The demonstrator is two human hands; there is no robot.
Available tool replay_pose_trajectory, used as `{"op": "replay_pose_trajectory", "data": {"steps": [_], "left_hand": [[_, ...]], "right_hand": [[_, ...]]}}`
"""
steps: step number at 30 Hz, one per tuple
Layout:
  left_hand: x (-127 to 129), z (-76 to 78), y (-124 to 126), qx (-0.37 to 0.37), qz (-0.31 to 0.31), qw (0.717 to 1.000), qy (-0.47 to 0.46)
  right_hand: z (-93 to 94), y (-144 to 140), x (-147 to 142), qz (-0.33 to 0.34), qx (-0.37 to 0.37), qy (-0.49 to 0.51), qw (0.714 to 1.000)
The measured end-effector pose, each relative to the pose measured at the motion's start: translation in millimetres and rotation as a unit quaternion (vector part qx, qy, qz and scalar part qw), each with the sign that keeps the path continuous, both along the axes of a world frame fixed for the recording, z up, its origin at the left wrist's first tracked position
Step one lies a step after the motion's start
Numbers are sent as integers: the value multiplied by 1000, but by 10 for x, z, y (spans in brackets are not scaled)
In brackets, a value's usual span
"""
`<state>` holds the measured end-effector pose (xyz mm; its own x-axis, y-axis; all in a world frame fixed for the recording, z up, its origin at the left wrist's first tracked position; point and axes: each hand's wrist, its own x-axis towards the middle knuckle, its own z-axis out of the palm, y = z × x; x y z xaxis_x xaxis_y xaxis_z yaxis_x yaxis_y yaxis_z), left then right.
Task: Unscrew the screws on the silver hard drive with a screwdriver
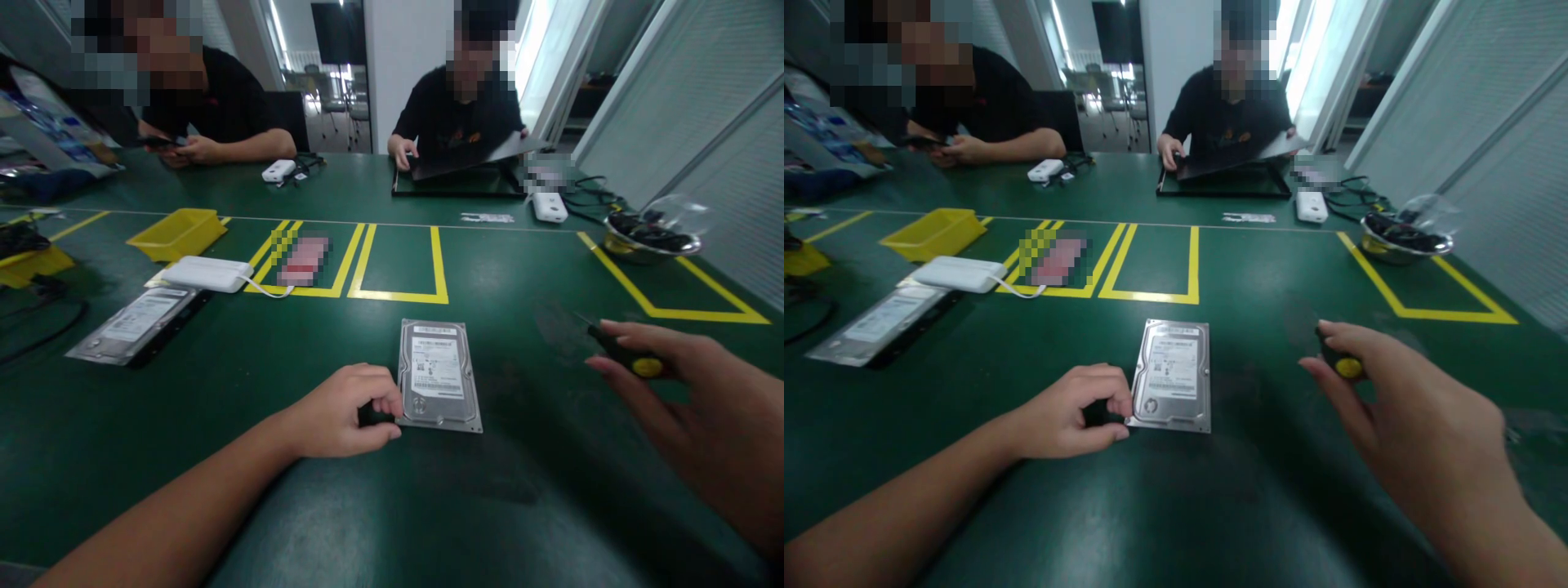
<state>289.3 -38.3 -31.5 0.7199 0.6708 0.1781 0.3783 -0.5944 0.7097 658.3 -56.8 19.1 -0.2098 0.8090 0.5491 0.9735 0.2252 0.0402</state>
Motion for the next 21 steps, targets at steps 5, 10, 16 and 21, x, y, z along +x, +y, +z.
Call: {"op": "replay_pose_trajectory", "data": {"steps": [5,10,16,21], "left_hand": [[2,-3,-9,-3,1,1000,10],[19,13,-12,-7,5,1000,19],[16,37,-31,-9,10,1000,25],[25,29,-20,-6,7,1000,29]], "right_hand": [[-253,143,334,85,-9,-110,990],[-450,242,630,126,-25,-131,983],[-630,304,820,125,-45,-130,983],[-714,364,920,82,-29,-138,987]]}}
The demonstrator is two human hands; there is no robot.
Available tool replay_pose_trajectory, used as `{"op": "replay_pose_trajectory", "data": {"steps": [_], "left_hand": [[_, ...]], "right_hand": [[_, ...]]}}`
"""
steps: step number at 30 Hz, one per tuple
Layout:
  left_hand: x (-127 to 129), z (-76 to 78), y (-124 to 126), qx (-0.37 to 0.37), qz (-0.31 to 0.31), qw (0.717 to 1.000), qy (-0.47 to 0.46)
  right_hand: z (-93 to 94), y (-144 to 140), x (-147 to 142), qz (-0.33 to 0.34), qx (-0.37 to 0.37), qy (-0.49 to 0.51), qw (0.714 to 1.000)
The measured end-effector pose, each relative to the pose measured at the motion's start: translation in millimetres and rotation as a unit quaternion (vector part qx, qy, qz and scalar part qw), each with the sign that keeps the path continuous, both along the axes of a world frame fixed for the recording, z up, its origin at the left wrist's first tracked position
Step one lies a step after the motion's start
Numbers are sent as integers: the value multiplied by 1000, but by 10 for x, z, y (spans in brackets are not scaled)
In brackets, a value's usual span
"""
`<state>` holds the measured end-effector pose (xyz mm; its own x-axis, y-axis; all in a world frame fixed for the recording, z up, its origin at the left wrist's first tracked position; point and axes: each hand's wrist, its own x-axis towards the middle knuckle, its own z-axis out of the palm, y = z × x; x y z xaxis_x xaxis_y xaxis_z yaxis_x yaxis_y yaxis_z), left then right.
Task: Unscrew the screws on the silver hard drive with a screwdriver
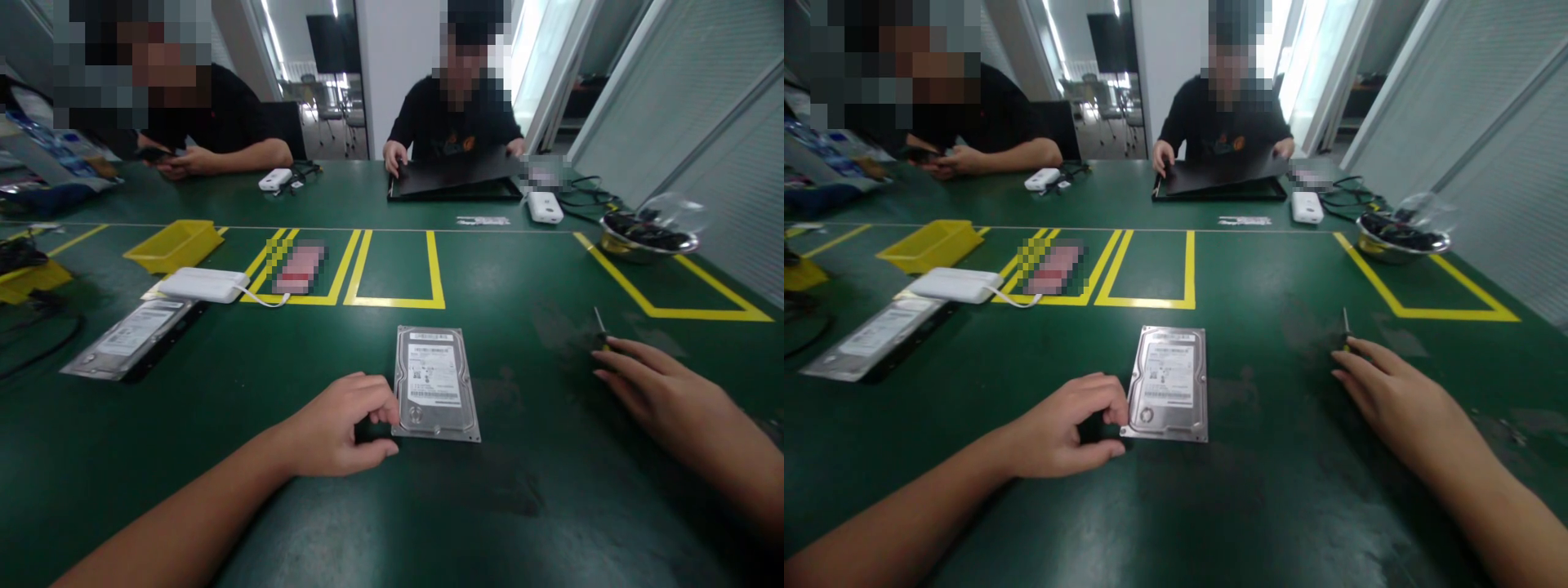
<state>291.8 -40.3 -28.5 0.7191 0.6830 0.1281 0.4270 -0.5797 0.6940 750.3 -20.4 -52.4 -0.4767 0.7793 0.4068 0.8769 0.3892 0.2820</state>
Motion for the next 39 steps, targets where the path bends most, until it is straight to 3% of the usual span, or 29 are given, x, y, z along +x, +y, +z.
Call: {"op": "replay_pose_trajectory", "data": {"steps": [9,17,29,39], "left_hand": [[-5,6,4,-4,-6,1000,-3],[-5,9,-14,-8,-7,1000,-1],[-9,11,-1,-13,-8,1000,0],[2,14,-8,-7,-6,1000,-2]], "right_hand": [[-43,36,72,-58,-38,14,997],[90,-8,-14,-109,-45,18,993],[96,-59,78,-233,-46,32,971],[115,-83,57,-278,-79,50,956]]}}
